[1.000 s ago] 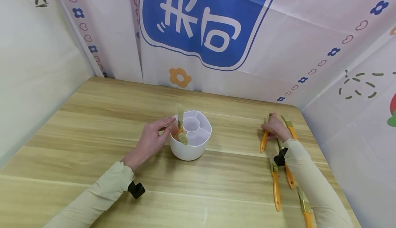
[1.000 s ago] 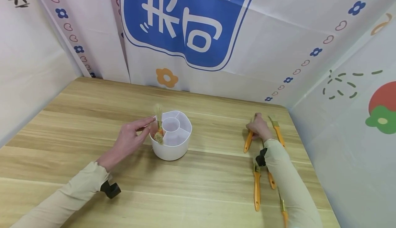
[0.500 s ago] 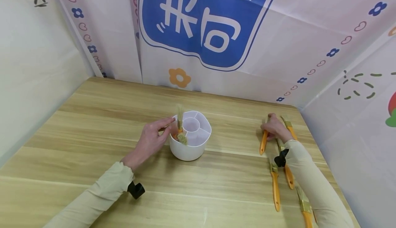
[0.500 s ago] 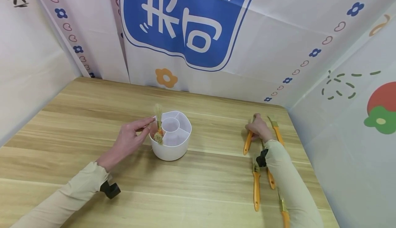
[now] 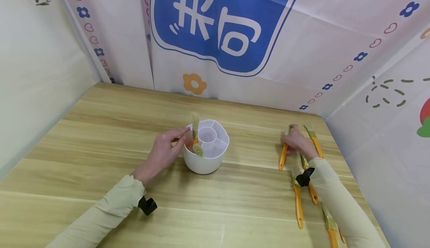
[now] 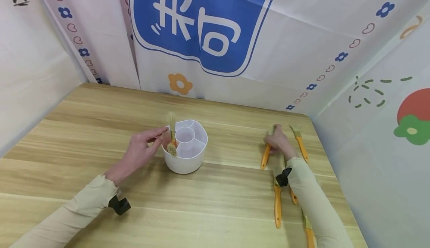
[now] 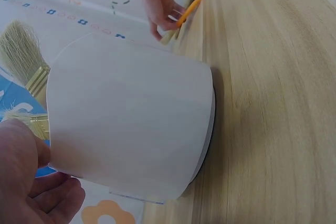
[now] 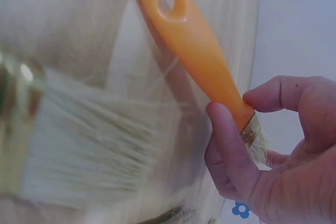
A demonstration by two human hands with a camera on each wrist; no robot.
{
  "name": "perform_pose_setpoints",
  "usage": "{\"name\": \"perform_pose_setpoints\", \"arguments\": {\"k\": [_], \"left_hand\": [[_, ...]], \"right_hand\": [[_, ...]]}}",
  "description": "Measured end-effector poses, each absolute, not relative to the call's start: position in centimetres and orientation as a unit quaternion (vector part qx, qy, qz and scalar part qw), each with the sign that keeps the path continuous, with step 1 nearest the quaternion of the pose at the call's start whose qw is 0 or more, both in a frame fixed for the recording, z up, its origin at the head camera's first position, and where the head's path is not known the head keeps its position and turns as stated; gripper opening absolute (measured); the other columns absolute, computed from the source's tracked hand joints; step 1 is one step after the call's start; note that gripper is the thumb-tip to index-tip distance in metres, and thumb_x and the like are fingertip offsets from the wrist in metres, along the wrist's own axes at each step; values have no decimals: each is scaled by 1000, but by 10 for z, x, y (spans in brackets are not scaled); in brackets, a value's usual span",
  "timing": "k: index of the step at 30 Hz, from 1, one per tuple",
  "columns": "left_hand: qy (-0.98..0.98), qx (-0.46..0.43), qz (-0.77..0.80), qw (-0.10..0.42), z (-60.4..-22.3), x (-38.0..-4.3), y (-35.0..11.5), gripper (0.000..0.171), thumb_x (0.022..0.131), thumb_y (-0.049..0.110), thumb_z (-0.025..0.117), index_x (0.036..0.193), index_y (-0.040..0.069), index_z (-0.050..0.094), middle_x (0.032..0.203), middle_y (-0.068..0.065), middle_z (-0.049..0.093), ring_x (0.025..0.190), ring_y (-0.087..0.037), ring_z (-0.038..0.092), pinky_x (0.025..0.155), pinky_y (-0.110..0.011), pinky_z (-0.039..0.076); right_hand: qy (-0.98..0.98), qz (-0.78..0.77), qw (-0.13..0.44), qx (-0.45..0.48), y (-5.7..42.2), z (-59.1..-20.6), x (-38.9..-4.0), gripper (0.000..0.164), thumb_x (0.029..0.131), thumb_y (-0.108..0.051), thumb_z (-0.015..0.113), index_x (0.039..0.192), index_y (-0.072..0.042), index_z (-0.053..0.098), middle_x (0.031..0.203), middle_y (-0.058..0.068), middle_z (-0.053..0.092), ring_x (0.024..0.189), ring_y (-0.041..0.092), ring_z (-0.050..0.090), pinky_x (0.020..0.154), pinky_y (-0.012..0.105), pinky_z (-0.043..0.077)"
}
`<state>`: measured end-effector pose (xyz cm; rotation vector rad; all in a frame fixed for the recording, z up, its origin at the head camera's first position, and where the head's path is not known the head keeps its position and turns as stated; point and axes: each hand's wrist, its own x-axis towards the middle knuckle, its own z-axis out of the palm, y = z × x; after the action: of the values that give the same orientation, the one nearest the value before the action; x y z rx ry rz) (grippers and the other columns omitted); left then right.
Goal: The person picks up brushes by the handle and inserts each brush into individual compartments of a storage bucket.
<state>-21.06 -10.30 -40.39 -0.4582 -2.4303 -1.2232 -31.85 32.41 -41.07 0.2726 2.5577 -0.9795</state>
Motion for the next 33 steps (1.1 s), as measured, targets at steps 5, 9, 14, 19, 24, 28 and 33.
{"name": "perform_pose_setpoints", "arguments": {"k": [5,9,14,19,24,28,33], "left_hand": [[-865,-162,-434,194,-404,-211,-103,29,88,-1,56,115,2,66,116,-18,66,99,-31,67,78,-39,57],[-864,-164,-434,195,-403,-211,-104,29,88,0,56,116,2,66,115,-18,66,98,-31,68,78,-39,58],[-865,-164,-433,194,-403,-211,-104,29,88,0,56,116,2,66,115,-19,66,95,-30,68,76,-38,58],[-864,-165,-435,193,-404,-211,-104,29,88,-1,57,115,1,66,115,-19,66,95,-30,68,75,-38,58],[-863,-165,-438,190,-403,-211,-103,28,88,0,57,115,1,66,115,-19,66,96,-30,68,76,-37,58],[-861,-164,-443,189,-403,-210,-103,27,88,0,57,114,0,66,115,-19,66,97,-31,68,75,-36,58],[-860,-163,-447,187,-403,-208,-104,27,88,0,57,114,0,66,116,-19,66,97,-30,68,75,-35,58]], "right_hand": [[906,-369,183,99,322,-410,-312,84,86,-12,51,146,-6,-7,79,11,51,46,10,54,52,29,56],[895,-398,175,95,319,-410,-307,82,88,-12,51,146,-8,-7,92,19,47,46,12,56,51,31,57],[889,-412,175,96,317,-408,-301,83,90,-12,51,146,-10,-10,97,22,46,48,13,58,53,32,57],[886,-421,173,91,314,-407,-292,83,90,-11,51,147,-11,-11,99,21,46,51,13,59,55,32,58],[878,-441,165,83,313,-408,-285,83,91,-10,50,147,-10,-11,102,22,44,53,12,60,56,32,58],[876,-448,163,78,311,-408,-280,83,93,-12,49,147,-10,-13,99,18,45,56,12,60,58,33,59],[874,-453,163,68,307,-407,-273,81,94,-12,48,147,-10,-13,97,17,46,54,15,61,58,35,59]]}}
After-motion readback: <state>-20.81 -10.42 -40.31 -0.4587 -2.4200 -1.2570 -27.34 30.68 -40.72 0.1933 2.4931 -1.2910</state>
